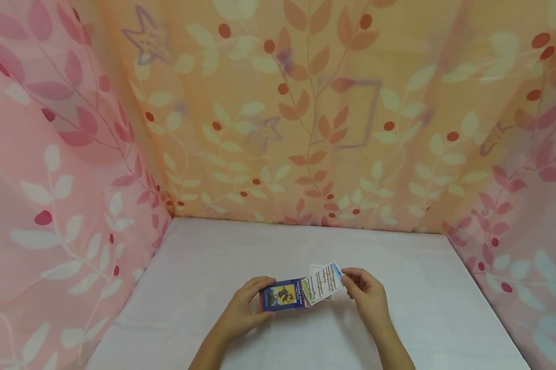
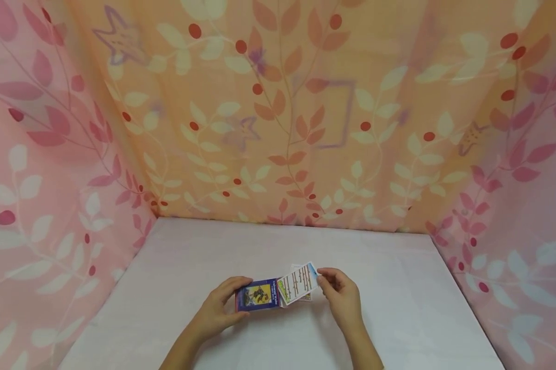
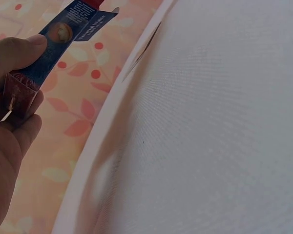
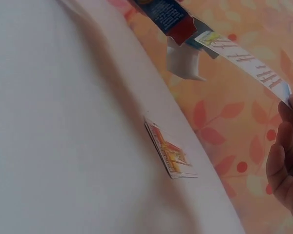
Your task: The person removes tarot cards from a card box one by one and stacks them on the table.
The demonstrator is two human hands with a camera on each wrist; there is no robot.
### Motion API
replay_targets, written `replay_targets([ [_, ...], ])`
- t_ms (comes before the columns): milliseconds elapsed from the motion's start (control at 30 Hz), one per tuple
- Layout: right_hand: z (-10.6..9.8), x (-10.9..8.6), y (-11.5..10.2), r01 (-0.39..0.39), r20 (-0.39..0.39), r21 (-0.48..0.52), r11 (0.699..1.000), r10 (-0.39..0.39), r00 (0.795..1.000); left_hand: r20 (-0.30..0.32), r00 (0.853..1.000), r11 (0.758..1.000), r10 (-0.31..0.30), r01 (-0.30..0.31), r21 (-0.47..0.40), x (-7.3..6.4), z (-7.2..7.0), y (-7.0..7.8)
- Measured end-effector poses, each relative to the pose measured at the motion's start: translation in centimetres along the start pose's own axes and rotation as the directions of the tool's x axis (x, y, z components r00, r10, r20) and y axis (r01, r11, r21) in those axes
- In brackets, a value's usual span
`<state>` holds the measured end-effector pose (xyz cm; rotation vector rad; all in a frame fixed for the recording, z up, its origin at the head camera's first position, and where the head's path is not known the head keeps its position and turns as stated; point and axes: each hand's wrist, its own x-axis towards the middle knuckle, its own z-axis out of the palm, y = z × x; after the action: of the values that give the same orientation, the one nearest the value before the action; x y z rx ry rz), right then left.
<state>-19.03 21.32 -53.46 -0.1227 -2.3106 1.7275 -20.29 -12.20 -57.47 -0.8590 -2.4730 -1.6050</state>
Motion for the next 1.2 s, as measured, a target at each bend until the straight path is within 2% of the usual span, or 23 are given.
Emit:
replay_targets([
  [333,-0.8,1.9,-0.6,0.055,0.055,-0.054,0.997,-0.052,0.997,0.003,1.0,1.0,-0.027,0.027,-0.014,0.0,-0.2,0.0],
  [367,-0.9,2.1,-0.6,0.058,0.059,-0.058,0.997,-0.055,0.997,0.001,1.0,1.0,-0.016,0.016,-0.004,0.0,-0.3,0.0],
  [600,-1.2,3.3,-0.9,0.068,0.077,-0.081,0.994,-0.062,0.995,0.0,0.999,0.999,-0.042,0.042,-0.002,0.0,-0.6,0.1],
  [800,-1.7,4.3,-0.8,0.065,0.089,-0.116,0.991,-0.055,0.995,0.006,1.0,1.0,-0.025,0.025,-0.011,0.0,-0.7,0.1],
  [967,-2.0,5.1,-0.2,0.075,0.1,-0.105,0.992,-0.064,0.993,0.032,0.999,1.0,-0.028,0.028,-0.003,0.0,-0.7,-0.1],
  [1200,-2.0,6.3,1.0,0.079,0.147,-0.153,0.985,-0.056,0.988,0.06,0.998,1.0,0.001,-0.002,0.004,-0.1,-0.8,-0.6],
])
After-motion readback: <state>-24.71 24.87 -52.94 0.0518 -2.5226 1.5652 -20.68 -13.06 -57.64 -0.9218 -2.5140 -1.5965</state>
